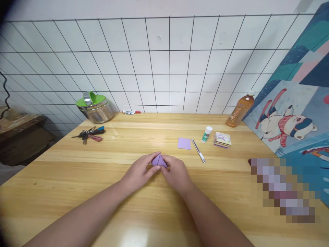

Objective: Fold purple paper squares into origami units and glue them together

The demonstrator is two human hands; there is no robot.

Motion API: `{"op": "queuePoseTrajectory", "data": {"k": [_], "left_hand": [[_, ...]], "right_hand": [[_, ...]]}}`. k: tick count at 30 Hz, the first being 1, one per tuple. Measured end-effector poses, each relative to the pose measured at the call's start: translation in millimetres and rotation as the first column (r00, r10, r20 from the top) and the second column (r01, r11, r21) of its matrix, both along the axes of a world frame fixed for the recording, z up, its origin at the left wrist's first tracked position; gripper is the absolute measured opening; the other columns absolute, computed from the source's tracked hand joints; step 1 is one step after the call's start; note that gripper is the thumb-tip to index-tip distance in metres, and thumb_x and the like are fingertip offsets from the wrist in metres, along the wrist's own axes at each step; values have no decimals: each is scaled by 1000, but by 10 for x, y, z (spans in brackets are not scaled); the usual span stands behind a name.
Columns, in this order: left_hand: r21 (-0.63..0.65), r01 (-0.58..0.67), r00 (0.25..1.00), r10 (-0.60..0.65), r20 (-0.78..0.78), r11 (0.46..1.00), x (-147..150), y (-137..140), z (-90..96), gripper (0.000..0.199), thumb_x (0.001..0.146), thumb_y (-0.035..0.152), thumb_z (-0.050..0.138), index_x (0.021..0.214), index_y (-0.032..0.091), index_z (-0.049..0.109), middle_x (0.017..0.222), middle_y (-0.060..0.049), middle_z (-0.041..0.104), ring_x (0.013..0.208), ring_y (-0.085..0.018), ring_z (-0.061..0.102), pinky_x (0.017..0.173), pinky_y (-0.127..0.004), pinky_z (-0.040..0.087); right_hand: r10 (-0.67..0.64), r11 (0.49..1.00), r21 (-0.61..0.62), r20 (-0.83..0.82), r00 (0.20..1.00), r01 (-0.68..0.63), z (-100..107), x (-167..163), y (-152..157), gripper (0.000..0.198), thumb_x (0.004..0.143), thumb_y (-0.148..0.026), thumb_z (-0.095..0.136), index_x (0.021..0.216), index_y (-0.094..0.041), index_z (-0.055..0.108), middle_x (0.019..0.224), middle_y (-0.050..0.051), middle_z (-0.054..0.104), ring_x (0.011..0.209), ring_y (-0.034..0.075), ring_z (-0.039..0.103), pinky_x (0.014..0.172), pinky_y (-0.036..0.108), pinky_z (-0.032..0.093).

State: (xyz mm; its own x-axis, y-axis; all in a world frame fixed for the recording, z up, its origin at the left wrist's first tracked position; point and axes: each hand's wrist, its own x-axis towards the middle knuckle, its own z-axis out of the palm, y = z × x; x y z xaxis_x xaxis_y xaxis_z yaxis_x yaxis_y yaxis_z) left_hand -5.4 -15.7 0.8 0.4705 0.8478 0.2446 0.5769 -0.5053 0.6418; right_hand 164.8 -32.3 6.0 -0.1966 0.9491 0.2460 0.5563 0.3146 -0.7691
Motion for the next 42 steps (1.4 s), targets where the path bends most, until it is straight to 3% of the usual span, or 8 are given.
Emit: {"op": "queuePoseTrajectory", "data": {"k": [5,9,15,18,21,31,35,42], "left_hand": [[14,-34,999,34,-3,999,4,-28,61,40,86,19,39,125,23,47,118,-6,60,105,-22,54,90,-37,40],[-225,1,974,50,221,974,12,12,74,27,86,21,39,104,19,59,96,-5,66,88,-20,59,78,-33,44],[-650,261,829,179,530,714,2,123,46,33,75,38,62,94,12,58,78,-6,66,61,-13,60,62,-25,47],[-698,240,787,286,547,675,-19,132,66,40,69,38,69,98,13,57,77,-4,65,60,-11,59,60,-24,48],[-723,263,759,325,564,639,-25,116,91,41,65,35,73,97,15,57,78,-2,65,62,-10,60,62,-23,49],[-707,295,715,342,610,642,-18,102,57,34,67,30,73,94,13,60,91,-6,64,78,-14,63,74,-27,51],[-704,331,705,331,627,629,-8,82,67,36,68,32,72,97,14,59,92,-6,66,83,-16,63,77,-30,51],[-714,322,701,350,621,622,-1,74,51,32,69,30,71,95,15,59,93,-4,64,82,-13,62,74,-25,50]], "right_hand": [[30,997,64,81,996,-36,36,-22,-48,31,81,-16,49,106,-29,59,93,0,67,78,15,59,68,27,45],[-28,1000,-10,-38,999,28,-1,17,-39,34,81,-17,48,114,-26,48,81,-1,64,70,14,59,59,23,44],[139,989,-25,-181,974,-146,3,139,-30,43,81,-12,42,122,-24,36,89,1,58,68,12,56,60,23,45],[313,950,37,-104,944,-311,60,178,-58,60,67,-1,44,122,-26,40,109,5,52,90,16,54,68,24,48],[297,950,92,39,954,-300,84,170,-60,62,62,2,45,117,-26,48,111,7,50,98,19,51,77,28,47],[109,988,114,-83,991,-100,-13,125,18,7,80,-21,53,82,-22,60,92,5,58,81,15,57,61,23,50],[30,997,72,-157,987,-19,-17,136,15,10,77,-16,50,82,-20,58,83,3,59,75,15,57,57,22,49],[210,976,74,-41,977,-207,-2,130,-24,35,70,-6,49,98,-23,60,97,4,58,79,14,57,64,24,51]]}}
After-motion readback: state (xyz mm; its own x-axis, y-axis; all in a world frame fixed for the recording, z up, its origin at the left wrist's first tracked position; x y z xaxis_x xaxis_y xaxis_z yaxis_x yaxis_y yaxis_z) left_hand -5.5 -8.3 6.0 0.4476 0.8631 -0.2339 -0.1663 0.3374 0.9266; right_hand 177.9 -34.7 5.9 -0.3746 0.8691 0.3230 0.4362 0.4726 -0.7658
